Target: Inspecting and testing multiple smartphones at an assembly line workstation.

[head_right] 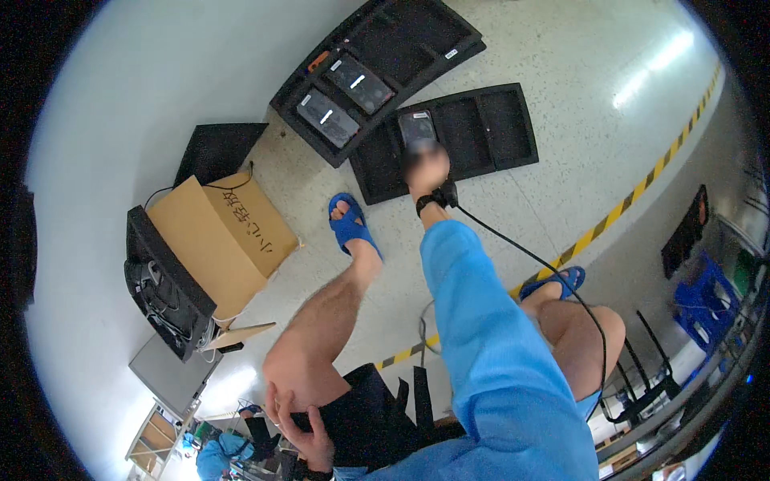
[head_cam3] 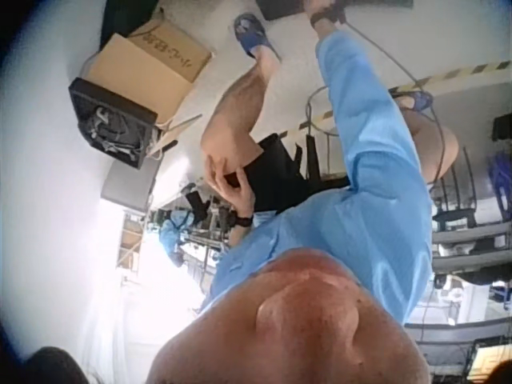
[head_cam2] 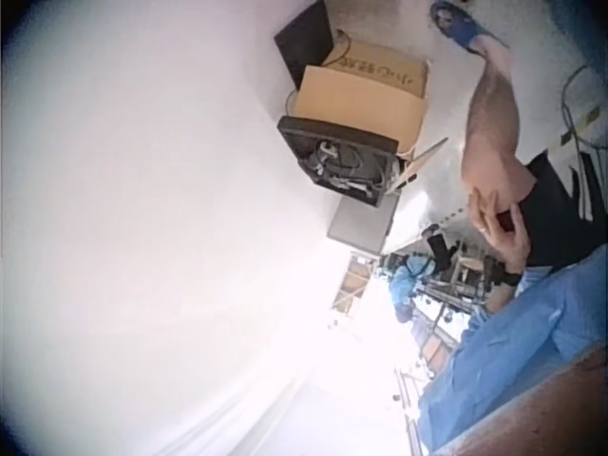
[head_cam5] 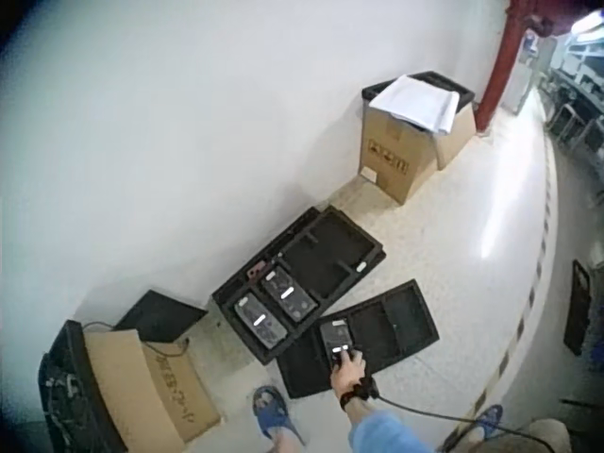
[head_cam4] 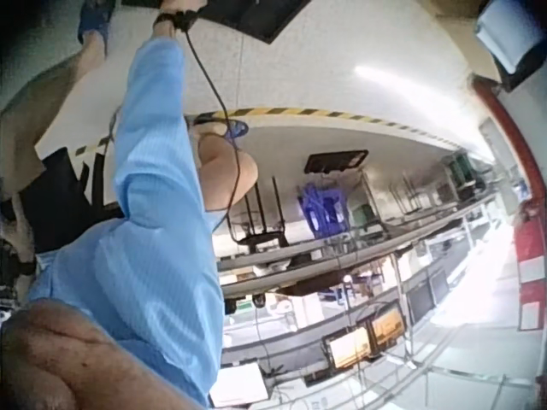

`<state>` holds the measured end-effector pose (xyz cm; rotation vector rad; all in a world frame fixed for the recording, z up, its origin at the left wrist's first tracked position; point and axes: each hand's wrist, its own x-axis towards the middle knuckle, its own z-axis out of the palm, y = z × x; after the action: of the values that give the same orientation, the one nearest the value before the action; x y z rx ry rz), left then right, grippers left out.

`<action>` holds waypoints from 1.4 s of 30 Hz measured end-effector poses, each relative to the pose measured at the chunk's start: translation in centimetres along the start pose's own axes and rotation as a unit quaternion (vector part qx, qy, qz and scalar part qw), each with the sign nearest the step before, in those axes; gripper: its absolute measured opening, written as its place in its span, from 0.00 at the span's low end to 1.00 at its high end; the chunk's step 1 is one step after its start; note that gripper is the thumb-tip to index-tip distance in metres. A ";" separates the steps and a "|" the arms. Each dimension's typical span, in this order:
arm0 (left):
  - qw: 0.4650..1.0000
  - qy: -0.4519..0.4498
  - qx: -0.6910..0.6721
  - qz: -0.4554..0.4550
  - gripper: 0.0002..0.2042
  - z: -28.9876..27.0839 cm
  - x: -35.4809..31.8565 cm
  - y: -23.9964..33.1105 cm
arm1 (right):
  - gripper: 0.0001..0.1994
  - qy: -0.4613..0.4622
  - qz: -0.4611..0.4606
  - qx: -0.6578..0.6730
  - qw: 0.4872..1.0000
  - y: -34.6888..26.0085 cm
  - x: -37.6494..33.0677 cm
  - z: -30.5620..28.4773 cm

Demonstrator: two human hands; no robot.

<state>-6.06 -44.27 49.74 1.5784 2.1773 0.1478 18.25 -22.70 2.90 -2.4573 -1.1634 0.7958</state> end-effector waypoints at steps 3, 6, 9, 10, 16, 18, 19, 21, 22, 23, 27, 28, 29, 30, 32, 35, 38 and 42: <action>1.000 0.000 -0.002 0.009 0.21 0.1 -0.2 -0.1 | 0.27 -0.024 0.076 0.018 0.997 1.0 -0.6 0.1; 1.000 0.007 -0.017 0.003 0.21 0.1 -0.2 -0.1 | 0.28 -0.037 0.051 0.077 0.995 3.7 -1.3 -0.4; 0.999 0.005 -0.010 0.031 0.21 0.2 -0.3 0.3 | 0.23 -0.105 -0.067 0.049 0.991 5.6 -1.9 -2.1; 0.999 0.009 -0.012 0.036 0.21 0.3 -0.1 0.6 | 0.23 -0.099 -0.070 0.051 0.991 5.5 -1.8 -2.5; 0.997 0.029 -0.012 0.072 0.19 -0.2 -0.4 2.9 | 0.16 -0.240 -0.044 0.067 0.968 8.9 -8.4 -7.7; 0.991 0.031 -0.043 0.121 0.18 0.6 -0.2 3.1 | 0.17 -0.254 -0.010 0.050 0.966 13.1 -11.2 -9.8; 0.993 0.035 -0.023 0.114 0.19 0.6 -1.0 2.5 | 0.18 -0.285 -0.002 0.040 0.958 11.9 -13.8 -12.0; 0.992 0.045 0.006 0.118 0.19 0.8 -1.9 1.9 | 0.19 -0.304 -0.006 0.021 0.953 11.9 -18.0 -15.7; 0.992 0.038 0.039 0.112 0.20 1.2 -2.0 1.7 | 0.19 -0.294 -0.016 0.025 0.955 12.4 -19.8 -17.1; 0.989 0.040 0.040 0.135 0.21 1.6 -1.8 1.2 | 0.19 -0.280 -0.014 0.048 0.959 12.9 -21.0 -18.8; 0.960 0.085 0.092 0.252 0.22 2.3 -1.9 2.2 | 0.19 -0.224 0.003 0.142 0.964 15.5 -25.8 -24.5; 0.950 0.093 0.088 0.283 0.22 2.2 -1.6 4.3 | 0.19 -0.198 0.026 0.171 0.965 16.9 -26.5 -26.3; 0.935 0.084 0.100 0.330 0.22 2.1 -1.6 6.9 | 0.20 -0.175 0.039 0.184 0.966 19.0 -27.3 -27.7; 0.914 0.066 0.111 0.383 0.22 2.6 -2.0 9.9 | 0.20 -0.142 0.059 0.205 0.967 21.3 -28.0 -27.5; 0.852 -0.010 0.080 0.517 0.20 4.0 -2.8 16.8 | 0.17 -0.086 0.189 0.215 0.954 29.8 -29.4 -26.8; 0.782 -0.042 -0.030 0.621 0.17 5.8 -5.2 20.2 | 0.17 0.034 0.240 0.260 0.935 26.1 -30.1 -29.0; 0.675 -0.122 -0.044 0.726 0.18 9.5 -15.2 26.7 | 0.17 0.135 0.221 0.314 0.913 25.1 -31.4 -33.6; 0.566 -0.057 0.057 0.820 0.18 14.7 -26.1 29.0 | 0.16 0.248 0.176 0.401 0.864 26.8 -36.4 -36.6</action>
<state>31.92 -61.00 53.91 2.9228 -0.0944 0.4008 37.74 -69.23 31.80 -1.9576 -0.1217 0.5190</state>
